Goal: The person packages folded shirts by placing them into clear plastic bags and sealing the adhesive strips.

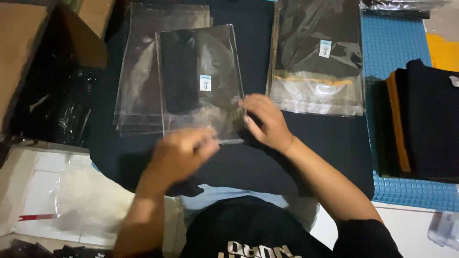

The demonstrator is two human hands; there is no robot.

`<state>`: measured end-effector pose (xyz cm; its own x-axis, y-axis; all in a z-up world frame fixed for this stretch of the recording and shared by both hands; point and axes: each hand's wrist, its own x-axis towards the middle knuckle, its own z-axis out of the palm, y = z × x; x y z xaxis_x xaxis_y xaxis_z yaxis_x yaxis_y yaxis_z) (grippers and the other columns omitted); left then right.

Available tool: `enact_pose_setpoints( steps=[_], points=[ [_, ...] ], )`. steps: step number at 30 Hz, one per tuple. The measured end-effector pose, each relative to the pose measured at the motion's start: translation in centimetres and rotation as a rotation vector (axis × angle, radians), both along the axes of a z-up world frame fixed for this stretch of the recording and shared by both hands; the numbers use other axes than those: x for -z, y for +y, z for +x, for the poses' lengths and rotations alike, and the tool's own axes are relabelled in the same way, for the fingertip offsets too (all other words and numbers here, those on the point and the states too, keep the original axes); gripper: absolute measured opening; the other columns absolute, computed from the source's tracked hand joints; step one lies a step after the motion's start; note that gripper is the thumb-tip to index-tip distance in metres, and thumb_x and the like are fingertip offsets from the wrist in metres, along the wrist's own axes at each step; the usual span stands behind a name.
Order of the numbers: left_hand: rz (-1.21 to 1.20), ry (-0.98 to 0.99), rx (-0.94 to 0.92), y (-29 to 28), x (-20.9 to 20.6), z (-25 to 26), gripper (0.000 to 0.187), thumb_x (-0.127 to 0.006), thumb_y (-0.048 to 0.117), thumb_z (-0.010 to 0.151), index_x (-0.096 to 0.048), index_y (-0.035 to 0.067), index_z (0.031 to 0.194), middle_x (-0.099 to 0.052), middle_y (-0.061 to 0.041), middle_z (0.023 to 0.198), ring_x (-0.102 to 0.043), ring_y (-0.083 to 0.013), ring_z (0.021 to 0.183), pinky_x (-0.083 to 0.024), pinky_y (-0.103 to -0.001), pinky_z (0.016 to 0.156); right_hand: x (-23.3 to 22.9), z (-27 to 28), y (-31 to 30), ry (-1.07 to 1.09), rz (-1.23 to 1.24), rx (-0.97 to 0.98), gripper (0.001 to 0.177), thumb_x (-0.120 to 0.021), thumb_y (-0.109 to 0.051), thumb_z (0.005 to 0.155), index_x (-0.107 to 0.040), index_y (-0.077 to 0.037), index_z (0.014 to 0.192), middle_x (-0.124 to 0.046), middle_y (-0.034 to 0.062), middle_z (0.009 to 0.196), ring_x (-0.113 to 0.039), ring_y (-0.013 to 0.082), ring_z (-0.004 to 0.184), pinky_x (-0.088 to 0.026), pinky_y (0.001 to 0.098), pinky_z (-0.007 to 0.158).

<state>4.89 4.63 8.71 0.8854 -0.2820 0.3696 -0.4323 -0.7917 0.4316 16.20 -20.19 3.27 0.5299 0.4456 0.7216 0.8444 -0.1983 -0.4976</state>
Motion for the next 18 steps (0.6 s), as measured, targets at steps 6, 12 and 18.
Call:
enact_pose_setpoints(
  steps=[6,12,18],
  points=[
    [0.178,0.028,-0.335,5.6,3.9,14.1,0.053,-0.058,0.040,0.108,-0.060,0.007,0.148,-0.054,-0.022,0.149,-0.052,-0.0474,0.133,-0.043,-0.057,0.106,-0.1,6.5,5.2,0.033,-0.162,0.118,0.047,-0.067,-0.012,0.103,-0.054,0.002,0.146,-0.056,0.0259,0.143,-0.050,0.0461,0.135,-0.038,0.0581,0.116],
    [0.287,0.468,-0.280,3.2,2.5,17.1,0.064,-0.028,0.047,0.107,-0.020,0.022,0.165,-0.003,-0.006,0.173,0.007,-0.0412,0.155,-0.002,-0.072,0.120,2.8,12.0,9.5,0.330,-0.427,0.362,0.065,-0.047,-0.055,0.107,-0.038,-0.017,0.159,-0.029,0.0122,0.168,-0.023,0.0442,0.154,-0.025,0.0695,0.117],
    [0.228,0.486,-0.300,3.3,0.6,18.7,0.066,-0.041,0.036,0.103,-0.022,0.018,0.164,-0.011,-0.010,0.172,-0.001,-0.0411,0.156,-0.008,-0.065,0.122,2.6,15.8,12.1,0.351,-0.493,0.449,0.061,-0.042,-0.047,0.110,-0.031,-0.019,0.163,-0.021,0.0088,0.170,-0.013,0.0403,0.157,-0.020,0.0685,0.121]
  ],
)
